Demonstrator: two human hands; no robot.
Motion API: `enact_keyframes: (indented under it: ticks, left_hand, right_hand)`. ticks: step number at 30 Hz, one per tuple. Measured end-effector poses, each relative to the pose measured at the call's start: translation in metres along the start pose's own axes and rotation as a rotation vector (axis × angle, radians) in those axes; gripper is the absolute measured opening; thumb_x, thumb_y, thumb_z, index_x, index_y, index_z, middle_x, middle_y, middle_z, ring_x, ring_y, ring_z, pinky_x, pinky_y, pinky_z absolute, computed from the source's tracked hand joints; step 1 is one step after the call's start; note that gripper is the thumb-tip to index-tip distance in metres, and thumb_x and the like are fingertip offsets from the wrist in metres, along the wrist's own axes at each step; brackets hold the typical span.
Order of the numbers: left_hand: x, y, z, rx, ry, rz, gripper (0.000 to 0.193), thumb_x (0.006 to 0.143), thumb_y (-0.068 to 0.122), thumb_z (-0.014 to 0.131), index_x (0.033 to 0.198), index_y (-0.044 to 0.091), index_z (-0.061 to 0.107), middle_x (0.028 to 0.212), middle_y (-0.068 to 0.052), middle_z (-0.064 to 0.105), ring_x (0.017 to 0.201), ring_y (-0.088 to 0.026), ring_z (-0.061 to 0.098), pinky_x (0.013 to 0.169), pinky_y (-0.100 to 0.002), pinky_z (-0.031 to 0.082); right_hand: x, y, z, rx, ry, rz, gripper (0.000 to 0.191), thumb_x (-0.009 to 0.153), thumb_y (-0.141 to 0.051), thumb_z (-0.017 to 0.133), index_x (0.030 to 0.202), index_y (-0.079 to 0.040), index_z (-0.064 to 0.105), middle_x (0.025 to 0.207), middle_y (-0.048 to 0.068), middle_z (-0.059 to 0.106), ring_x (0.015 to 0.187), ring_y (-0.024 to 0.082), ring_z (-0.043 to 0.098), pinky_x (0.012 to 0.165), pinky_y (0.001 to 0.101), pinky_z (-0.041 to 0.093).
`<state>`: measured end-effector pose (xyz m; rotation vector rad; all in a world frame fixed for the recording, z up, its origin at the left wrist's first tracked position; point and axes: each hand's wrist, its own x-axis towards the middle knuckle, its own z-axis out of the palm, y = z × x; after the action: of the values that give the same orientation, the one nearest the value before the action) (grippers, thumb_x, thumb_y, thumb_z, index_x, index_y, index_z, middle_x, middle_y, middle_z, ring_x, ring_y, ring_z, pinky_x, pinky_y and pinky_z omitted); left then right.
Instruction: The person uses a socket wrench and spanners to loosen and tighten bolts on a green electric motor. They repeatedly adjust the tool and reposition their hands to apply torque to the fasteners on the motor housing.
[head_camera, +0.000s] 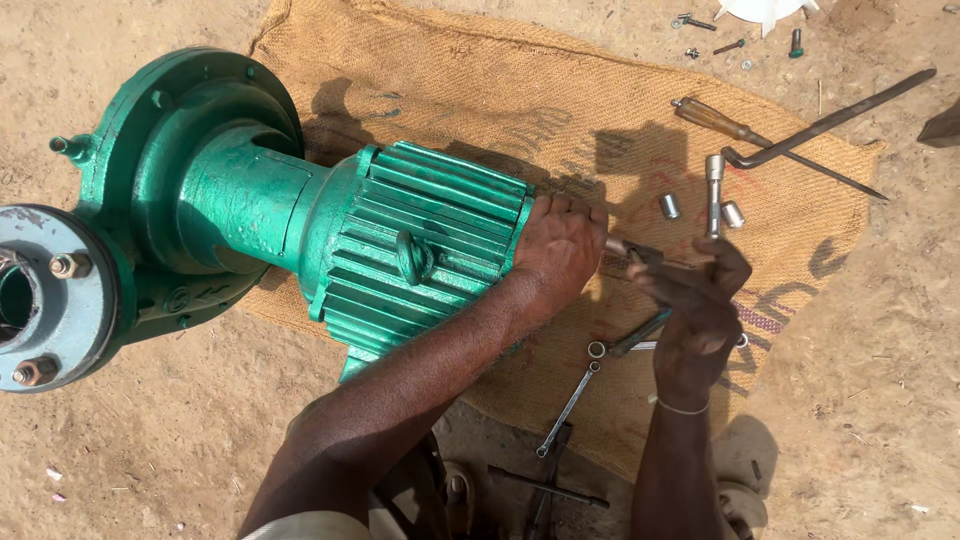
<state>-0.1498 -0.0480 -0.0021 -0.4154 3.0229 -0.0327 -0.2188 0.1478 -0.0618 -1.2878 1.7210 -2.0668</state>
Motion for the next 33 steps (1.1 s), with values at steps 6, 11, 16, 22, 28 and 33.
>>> enact_keyframes:
  ticks: [6,11,16,22,28,33]
  left_hand:
    - [0.002,0.001,-0.004,-0.111,-0.076,-0.039,0.030,0.095,0.023,0.066,0.120,0.007,0.062,0.105,-0.010,0.070,0.107,-0.024,0.064,0.095,-0.039,0.045]
    - [0.004,0.000,-0.007,-0.048,-0.106,0.011,0.051,0.083,0.030,0.072,0.125,0.004,0.059,0.101,-0.009,0.070,0.101,-0.023,0.063,0.091,-0.039,0.044]
    - [0.007,0.002,-0.009,-0.131,-0.190,-0.049,0.026,0.097,0.024,0.065,0.118,0.009,0.064,0.102,-0.009,0.072,0.110,-0.023,0.062,0.099,-0.038,0.042]
    - [0.005,0.003,-0.009,-0.079,-0.157,-0.042,0.035,0.096,0.026,0.061,0.125,0.006,0.061,0.101,-0.010,0.070,0.108,-0.024,0.061,0.096,-0.040,0.042]
    - [0.002,0.002,-0.007,-0.041,-0.090,0.009,0.040,0.092,0.025,0.062,0.126,0.004,0.060,0.103,-0.012,0.068,0.106,-0.024,0.061,0.092,-0.041,0.044]
    - [0.000,0.000,-0.002,-0.015,-0.122,0.054,0.034,0.096,0.021,0.063,0.126,0.007,0.060,0.104,-0.011,0.067,0.106,-0.024,0.062,0.099,-0.046,0.043]
  right_hand:
    - [-0.053,0.092,0.070,0.519,0.359,0.709,0.081,0.121,-0.061,0.029,0.127,0.009,0.069,0.109,0.014,0.070,0.105,0.027,0.055,0.099,0.0417,0.039]
    - [0.065,0.104,0.004,0.216,0.089,0.481,0.091,0.105,-0.074,0.025,0.138,0.002,0.062,0.139,0.016,0.065,0.129,0.025,0.054,0.112,0.0437,0.039]
    - [-0.007,0.006,0.002,0.234,0.069,0.279,0.093,0.103,-0.077,0.039,0.150,0.002,0.053,0.160,0.014,0.050,0.148,0.020,0.042,0.110,0.0346,0.037]
    - [-0.024,-0.021,0.032,-0.032,0.198,0.233,0.072,0.105,-0.071,0.040,0.103,-0.004,0.066,0.126,0.014,0.058,0.124,0.022,0.052,0.106,0.0367,0.045]
    - [-0.080,0.032,0.056,0.096,0.269,0.757,0.071,0.105,-0.068,0.026,0.132,-0.006,0.048,0.121,0.010,0.054,0.120,0.016,0.064,0.071,0.0293,0.037]
    - [0.064,0.115,0.000,0.593,0.017,0.709,0.093,0.096,-0.079,0.020,0.128,-0.006,0.070,0.142,0.004,0.064,0.126,0.013,0.060,0.106,0.0396,0.056]
